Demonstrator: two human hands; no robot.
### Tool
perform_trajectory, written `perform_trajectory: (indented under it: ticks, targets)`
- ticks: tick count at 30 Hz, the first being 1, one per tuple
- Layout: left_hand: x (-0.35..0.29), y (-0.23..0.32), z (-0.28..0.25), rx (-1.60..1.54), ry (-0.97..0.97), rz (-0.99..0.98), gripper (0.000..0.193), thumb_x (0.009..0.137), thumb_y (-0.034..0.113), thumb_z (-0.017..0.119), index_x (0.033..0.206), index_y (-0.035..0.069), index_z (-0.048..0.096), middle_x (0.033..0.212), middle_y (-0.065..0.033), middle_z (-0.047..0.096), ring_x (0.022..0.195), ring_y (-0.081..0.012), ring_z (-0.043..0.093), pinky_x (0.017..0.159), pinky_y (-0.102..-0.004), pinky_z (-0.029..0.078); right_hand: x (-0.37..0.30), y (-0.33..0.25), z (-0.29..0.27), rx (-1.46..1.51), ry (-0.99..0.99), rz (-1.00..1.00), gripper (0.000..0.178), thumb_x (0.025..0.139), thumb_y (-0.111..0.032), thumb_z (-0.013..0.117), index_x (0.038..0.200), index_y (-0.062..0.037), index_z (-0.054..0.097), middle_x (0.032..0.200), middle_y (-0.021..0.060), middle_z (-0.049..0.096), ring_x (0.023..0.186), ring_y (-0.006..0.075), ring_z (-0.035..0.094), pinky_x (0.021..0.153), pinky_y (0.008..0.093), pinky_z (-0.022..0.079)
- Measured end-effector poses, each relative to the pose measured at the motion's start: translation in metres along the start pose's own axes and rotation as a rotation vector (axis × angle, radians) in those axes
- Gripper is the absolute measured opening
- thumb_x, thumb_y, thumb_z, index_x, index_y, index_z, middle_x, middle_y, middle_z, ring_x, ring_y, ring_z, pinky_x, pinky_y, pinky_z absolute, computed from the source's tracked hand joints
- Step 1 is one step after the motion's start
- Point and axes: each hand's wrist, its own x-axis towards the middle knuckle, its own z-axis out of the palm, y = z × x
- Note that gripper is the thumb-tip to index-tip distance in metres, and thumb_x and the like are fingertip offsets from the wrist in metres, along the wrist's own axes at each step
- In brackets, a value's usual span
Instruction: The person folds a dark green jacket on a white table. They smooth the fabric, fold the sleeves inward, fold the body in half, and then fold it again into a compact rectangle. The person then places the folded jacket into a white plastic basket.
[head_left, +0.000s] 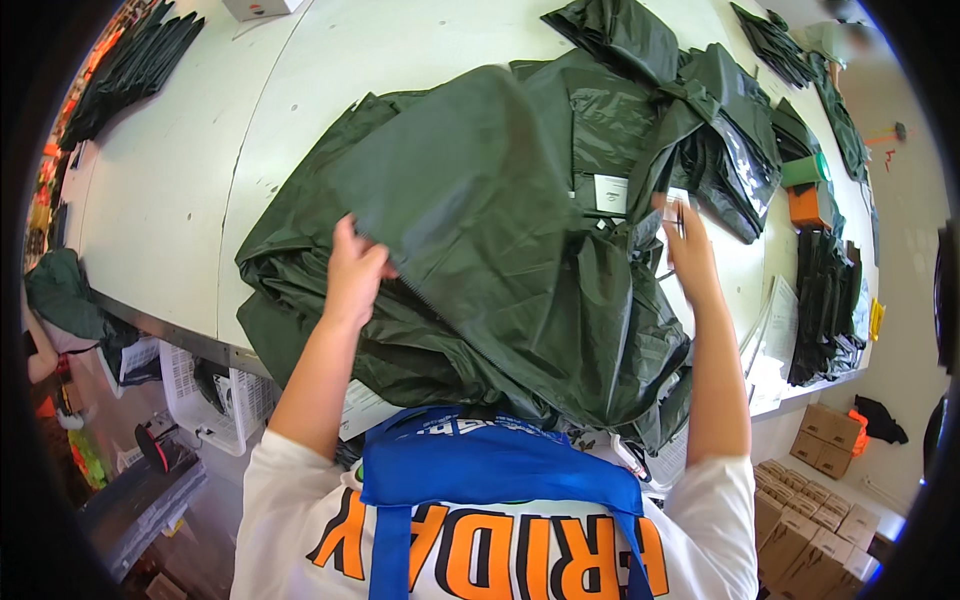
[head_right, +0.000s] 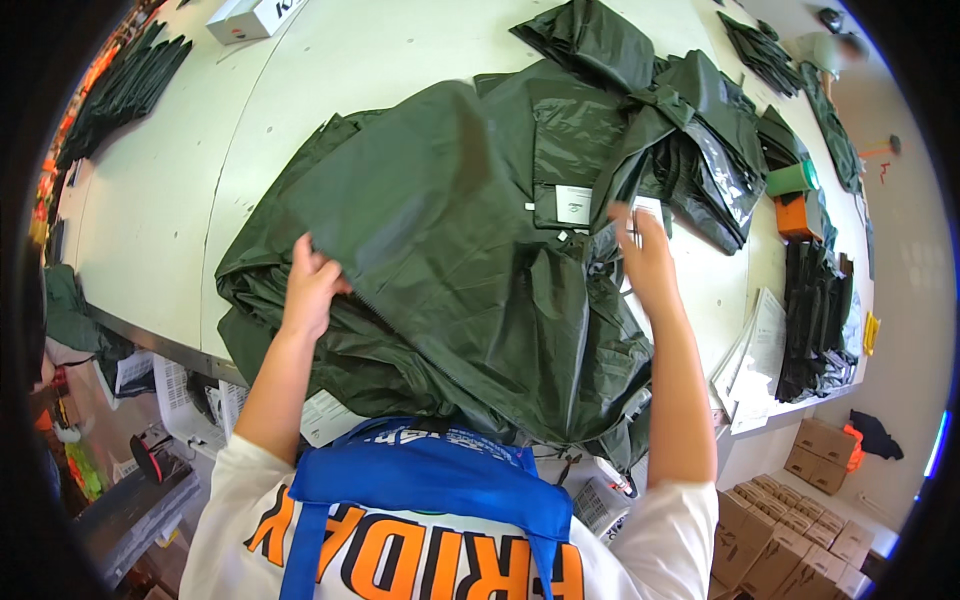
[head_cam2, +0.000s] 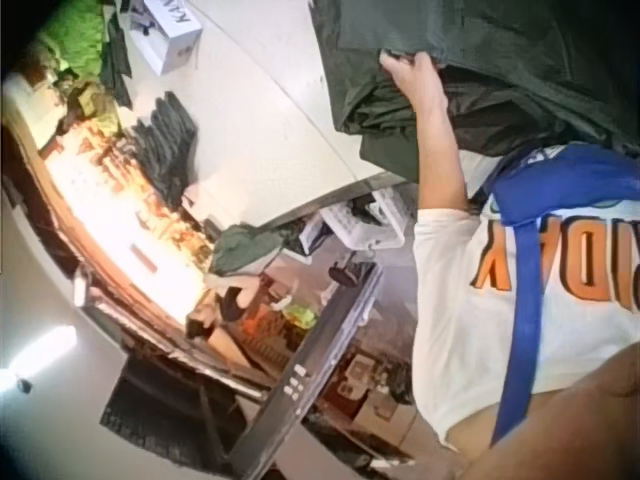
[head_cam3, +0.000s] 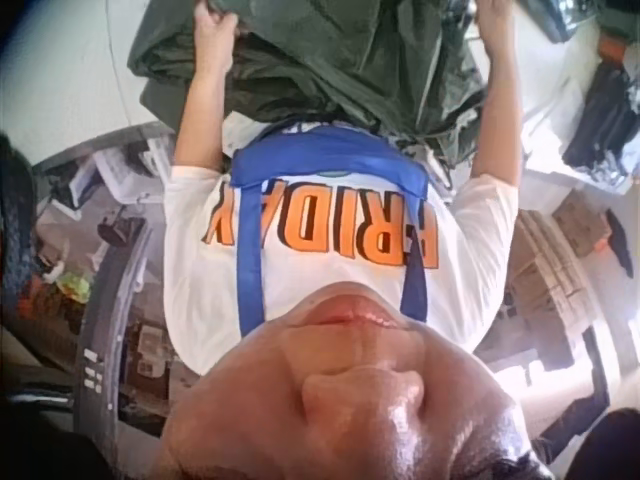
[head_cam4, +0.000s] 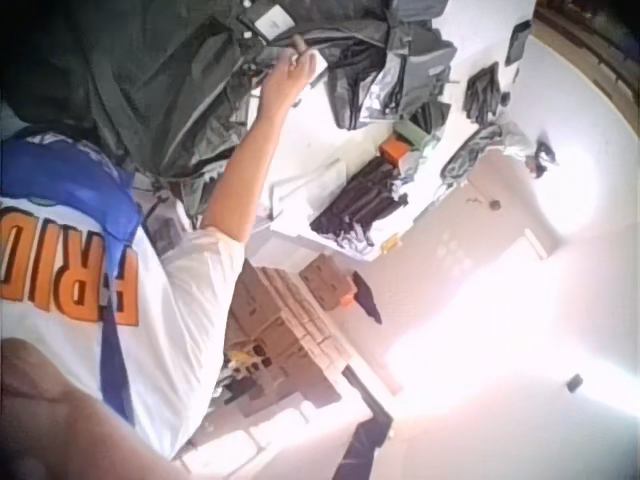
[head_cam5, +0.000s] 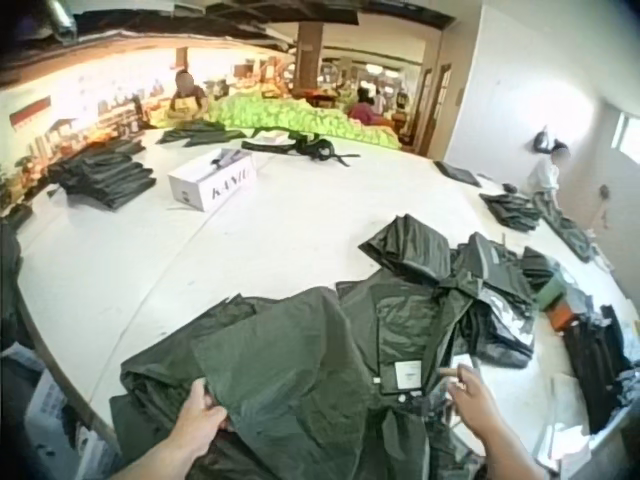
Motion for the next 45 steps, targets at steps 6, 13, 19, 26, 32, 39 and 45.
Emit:
perform_trajectory:
  ticks: [6,13,19,26,32,39,45]
  targets:
    - [-0.027,0.007,-0.025,0.482,0.254,0.264,0.081,0.078,-0.001,0.061,0.149,0.01,0.021,0.132,-0.0155,0.041,0.115,-0.0248,0.047,0.092,-0.0342,0.045,0.156,0.063,0.015,0.738,0.246,0.639,0.039,0.096,-0.026,0.054,0.132,-0.0127,0.054,0.06,-0.0039,0.042,0.046,0.0064,0.036,0.041,0.023,0.031]
    - [-0.031,0.055,0.033,-0.168,-0.243,0.18,0.086,0.08,0.005,0.069,0.15,0.014,0.021,0.141,-0.018,0.036,0.12,-0.0257,0.046,0.096,-0.0359,0.043,-0.02,-0.074,0.074,-0.14,-0.049,-0.671,0.041,0.082,-0.003,0.062,0.122,-0.0046,0.058,0.124,0.0168,0.059,0.113,0.0351,0.057,0.096,0.0395,0.046]
    - [-0.018,0.049,0.069,-0.349,-0.499,0.204,0.07,0.08,-0.01,0.061,0.14,0.013,0.031,0.12,-0.0055,0.052,0.109,-0.0149,0.053,0.094,-0.0298,0.044,-0.131,-0.073,0.072,0.128,-0.445,-0.539,0.046,0.078,0.002,0.06,0.123,-0.0053,0.058,0.123,0.0154,0.06,0.097,0.0263,0.066,0.076,0.0335,0.054]
    - [-0.085,0.067,0.064,-0.09,-0.608,0.615,0.083,0.076,-0.008,0.065,0.142,0.012,0.02,0.125,-0.0095,0.048,0.115,-0.0173,0.051,0.099,-0.0297,0.04,-0.138,-0.063,0.068,1.539,-0.408,0.428,0.024,0.099,-0.03,0.048,0.108,-0.011,0.06,0.091,0.0085,0.064,0.046,0.0103,0.043,0.041,0.0229,0.037]
    - [-0.113,0.081,0.037,-0.47,-0.868,0.24,0.072,0.079,0.008,0.063,0.142,0.007,0.028,0.132,-0.015,0.051,0.121,-0.0219,0.05,0.104,-0.0377,0.038,-0.169,-0.091,0.07,0.946,-0.055,-0.145,0.026,0.083,0.009,0.058,0.108,0.0023,0.061,0.101,0.005,0.062,0.091,0.0112,0.059,0.084,0.0221,0.043]
    - [-0.14,0.095,0.01,-0.035,-0.771,0.386,0.026,0.089,-0.004,0.05,0.113,-0.001,0.058,0.105,-0.0064,0.06,0.102,-0.0124,0.056,0.089,-0.0255,0.044,-0.188,-0.103,0.063,0.691,-0.045,-0.251,0.018,0.085,0.008,0.058,0.102,0.0026,0.062,0.095,0.0037,0.061,0.088,0.0095,0.054,0.079,0.0214,0.041]
    - [-0.147,0.098,0.005,0.06,-0.743,0.418,0.025,0.086,0.003,0.06,0.111,0.002,0.06,0.104,-0.003,0.06,0.09,-0.008,0.054,0.083,-0.0237,0.044,-0.186,-0.1,0.057,0.967,-0.198,-0.158,0.013,0.091,-0.015,0.058,0.084,-0.0031,0.057,0.082,0.0011,0.054,0.061,0.0059,0.041,0.056,0.0193,0.032]
